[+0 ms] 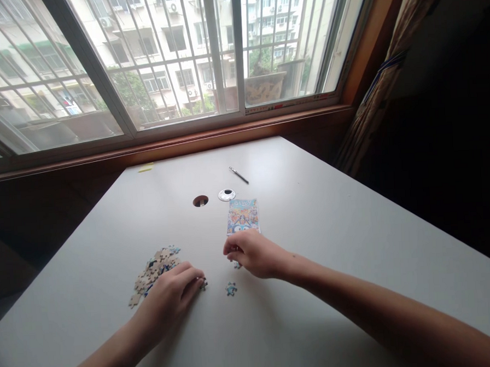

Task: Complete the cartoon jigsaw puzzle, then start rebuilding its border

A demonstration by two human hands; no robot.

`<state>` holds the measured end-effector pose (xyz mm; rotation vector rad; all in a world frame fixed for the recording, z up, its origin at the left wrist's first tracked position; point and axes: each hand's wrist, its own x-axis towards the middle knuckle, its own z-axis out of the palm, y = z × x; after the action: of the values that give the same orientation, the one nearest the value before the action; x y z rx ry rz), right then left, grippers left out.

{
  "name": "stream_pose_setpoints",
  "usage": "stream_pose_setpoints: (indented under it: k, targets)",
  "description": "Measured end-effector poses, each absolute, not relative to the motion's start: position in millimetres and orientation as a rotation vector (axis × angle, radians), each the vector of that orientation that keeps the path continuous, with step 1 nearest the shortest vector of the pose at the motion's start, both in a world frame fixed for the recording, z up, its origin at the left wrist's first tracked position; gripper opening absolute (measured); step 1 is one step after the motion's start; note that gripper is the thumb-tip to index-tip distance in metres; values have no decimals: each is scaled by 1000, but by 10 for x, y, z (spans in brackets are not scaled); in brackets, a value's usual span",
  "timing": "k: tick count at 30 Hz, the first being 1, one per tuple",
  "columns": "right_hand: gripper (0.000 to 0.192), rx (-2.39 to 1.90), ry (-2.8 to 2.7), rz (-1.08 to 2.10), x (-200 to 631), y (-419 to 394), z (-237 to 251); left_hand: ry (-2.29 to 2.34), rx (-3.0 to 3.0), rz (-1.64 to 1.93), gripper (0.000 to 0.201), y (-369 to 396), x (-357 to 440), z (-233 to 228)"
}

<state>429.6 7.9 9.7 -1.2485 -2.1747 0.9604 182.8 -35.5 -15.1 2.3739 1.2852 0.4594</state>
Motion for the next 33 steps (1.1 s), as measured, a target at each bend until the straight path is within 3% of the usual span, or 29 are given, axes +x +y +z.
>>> stream_pose_setpoints:
  k: [7, 12, 18, 22, 29, 33]
  targets:
    - [17, -1272, -2158, 986, 4303, 97, 54, 1258, 2417, 505, 15, -371, 1844, -121]
    - [19, -1240, -2160, 1043, 4328, 120, 34, 1171, 2417, 396, 20, -419, 1817, -29]
    - [20, -1230, -2299, 805, 4341, 111, 91, 1146, 2396, 279, 27, -497, 1804, 78]
    - [21, -1249, -2322, 874, 4370, 119, 153, 1092, 2439, 242, 21, -507, 1831, 81]
    - [20, -1322, -2241, 1039, 4514, 223, 119, 953, 2493, 407, 24, -524, 1874, 15]
    - [16, -1287, -2249, 936, 4481, 205, 100, 871, 2471, 476, 26, -534, 1895, 2]
